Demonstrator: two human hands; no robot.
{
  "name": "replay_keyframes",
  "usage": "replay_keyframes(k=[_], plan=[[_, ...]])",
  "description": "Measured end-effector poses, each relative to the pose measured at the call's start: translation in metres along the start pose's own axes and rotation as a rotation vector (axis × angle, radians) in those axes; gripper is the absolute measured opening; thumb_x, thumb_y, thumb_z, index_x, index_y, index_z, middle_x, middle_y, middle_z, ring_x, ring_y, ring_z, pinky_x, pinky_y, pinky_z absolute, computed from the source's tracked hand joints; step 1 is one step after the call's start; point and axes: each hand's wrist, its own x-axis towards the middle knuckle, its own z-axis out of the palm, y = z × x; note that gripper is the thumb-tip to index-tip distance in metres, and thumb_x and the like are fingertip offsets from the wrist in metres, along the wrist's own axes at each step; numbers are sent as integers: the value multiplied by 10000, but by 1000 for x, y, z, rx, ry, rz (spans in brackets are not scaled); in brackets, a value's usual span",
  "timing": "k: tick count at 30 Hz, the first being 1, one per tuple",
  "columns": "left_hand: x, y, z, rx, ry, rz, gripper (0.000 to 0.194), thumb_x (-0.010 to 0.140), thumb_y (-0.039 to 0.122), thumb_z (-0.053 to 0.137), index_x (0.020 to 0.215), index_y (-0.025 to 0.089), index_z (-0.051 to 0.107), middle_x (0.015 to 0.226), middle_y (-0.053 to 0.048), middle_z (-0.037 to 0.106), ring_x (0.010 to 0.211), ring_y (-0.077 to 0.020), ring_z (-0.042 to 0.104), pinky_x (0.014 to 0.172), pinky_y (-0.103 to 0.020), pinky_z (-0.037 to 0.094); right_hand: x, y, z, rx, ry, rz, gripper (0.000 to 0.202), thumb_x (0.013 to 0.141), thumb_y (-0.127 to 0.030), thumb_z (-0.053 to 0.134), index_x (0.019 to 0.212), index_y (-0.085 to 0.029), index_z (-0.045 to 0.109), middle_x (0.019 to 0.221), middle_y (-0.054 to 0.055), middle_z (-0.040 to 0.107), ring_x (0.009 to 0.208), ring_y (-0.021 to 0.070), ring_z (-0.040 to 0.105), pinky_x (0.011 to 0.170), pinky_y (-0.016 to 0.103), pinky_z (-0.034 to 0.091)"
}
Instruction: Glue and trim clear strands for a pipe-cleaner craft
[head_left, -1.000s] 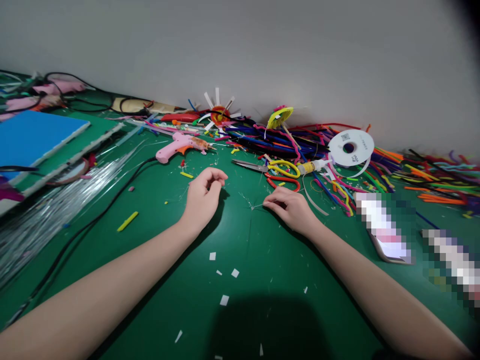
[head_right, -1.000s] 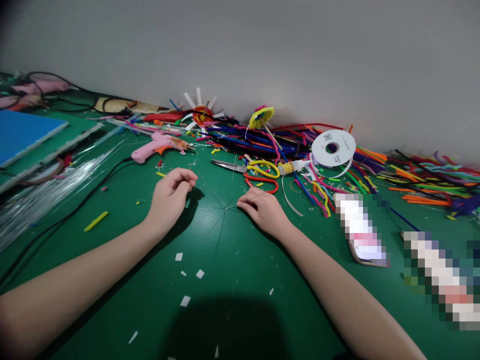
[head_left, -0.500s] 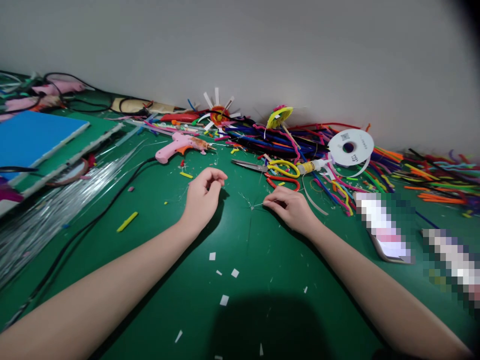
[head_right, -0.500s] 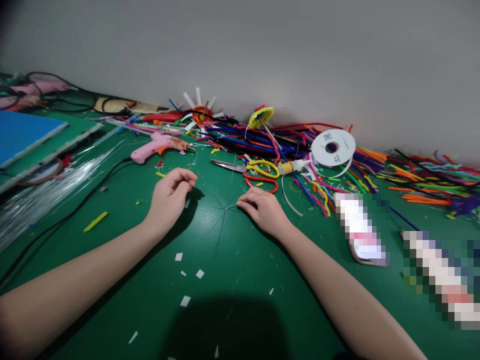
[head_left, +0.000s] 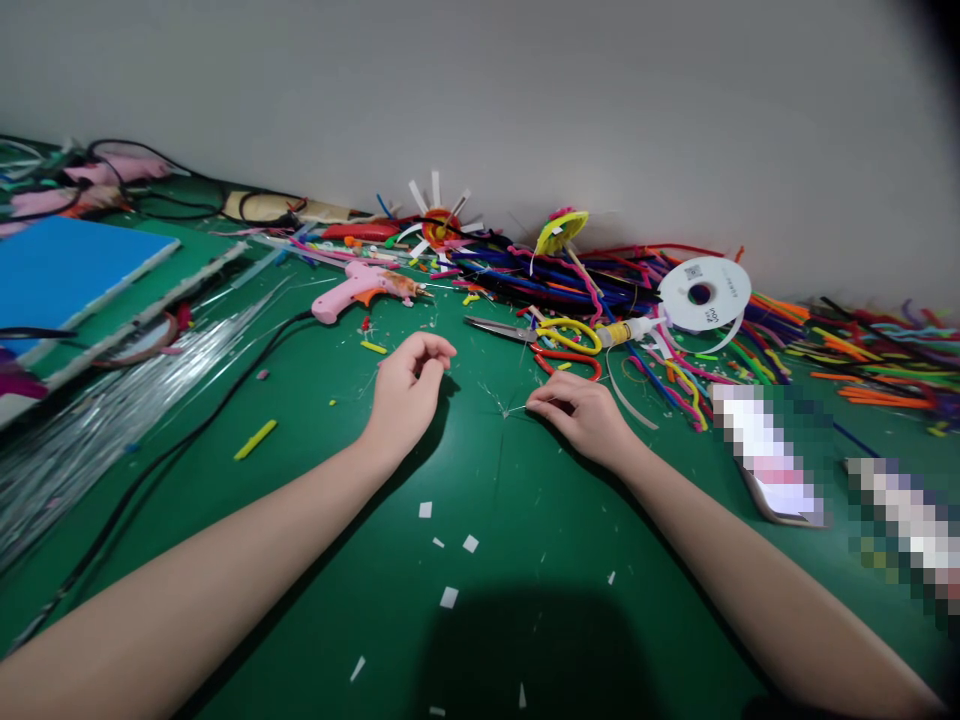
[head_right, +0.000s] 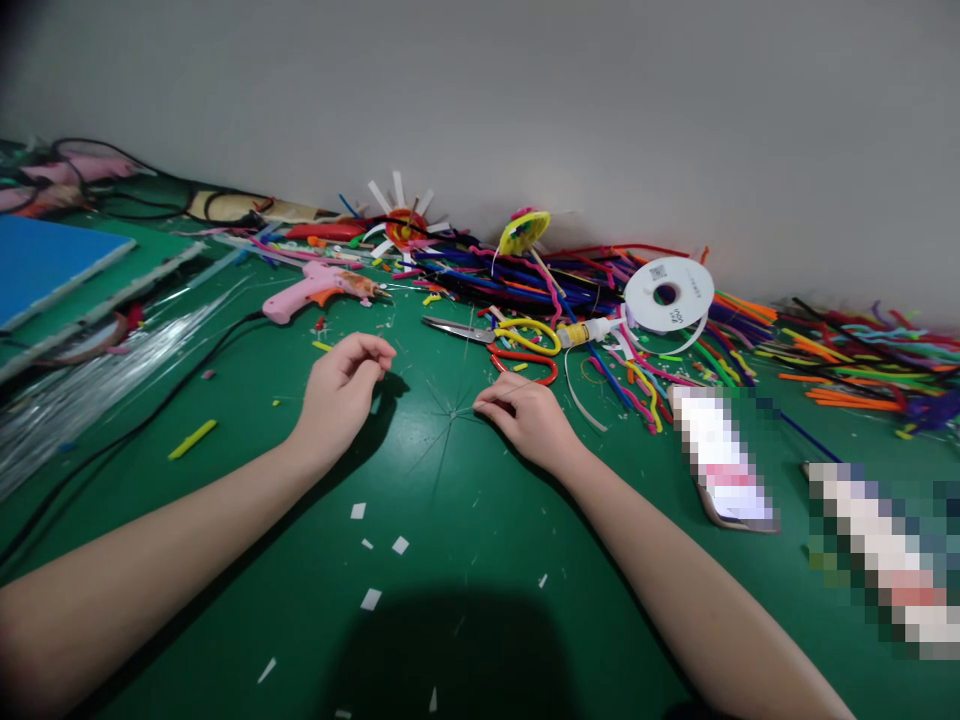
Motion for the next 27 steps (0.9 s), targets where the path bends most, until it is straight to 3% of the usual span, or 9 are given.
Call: replay_keyframes(k=[27], plan=[[0, 1, 0, -5, 6, 0, 210, 765, 63, 434, 798, 189, 599, 724, 6, 572, 661, -120, 502, 621, -259, 390, -1, -2, -1, -14, -34, -37, 173, 925, -246, 548, 824, -189, 676, 776, 34, 653, 727, 148, 592, 728, 310, 483]])
